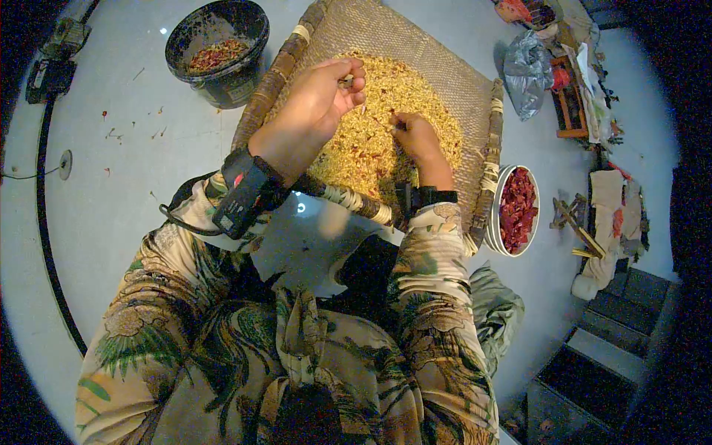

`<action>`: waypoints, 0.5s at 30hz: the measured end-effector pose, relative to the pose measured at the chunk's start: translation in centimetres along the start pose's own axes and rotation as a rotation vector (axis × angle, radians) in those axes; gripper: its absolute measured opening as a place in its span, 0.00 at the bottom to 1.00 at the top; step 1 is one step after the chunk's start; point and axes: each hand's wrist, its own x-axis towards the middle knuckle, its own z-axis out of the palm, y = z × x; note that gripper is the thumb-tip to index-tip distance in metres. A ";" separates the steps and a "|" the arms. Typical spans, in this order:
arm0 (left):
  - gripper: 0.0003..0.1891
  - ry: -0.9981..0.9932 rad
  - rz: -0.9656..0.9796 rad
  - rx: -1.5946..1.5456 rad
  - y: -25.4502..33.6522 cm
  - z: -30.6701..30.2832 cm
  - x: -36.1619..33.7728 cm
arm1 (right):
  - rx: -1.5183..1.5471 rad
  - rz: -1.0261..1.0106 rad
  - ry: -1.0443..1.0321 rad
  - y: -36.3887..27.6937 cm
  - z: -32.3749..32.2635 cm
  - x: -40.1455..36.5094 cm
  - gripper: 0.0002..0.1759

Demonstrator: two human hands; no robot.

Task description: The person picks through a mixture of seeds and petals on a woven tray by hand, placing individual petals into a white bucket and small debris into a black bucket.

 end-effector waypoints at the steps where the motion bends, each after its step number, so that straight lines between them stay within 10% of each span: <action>1: 0.09 0.002 0.018 0.065 0.3 0.3 -0.4 | -0.025 0.049 -0.026 -0.3 -0.2 0.0 0.14; 12: 0.09 -0.133 -0.091 -0.336 -2.4 -2.5 2.9 | 0.179 0.235 0.123 4.4 -3.1 -0.7 0.15; 15: 0.12 -0.147 0.074 0.049 -0.9 -1.4 0.7 | 0.066 0.403 0.109 6.5 -3.8 -1.8 0.17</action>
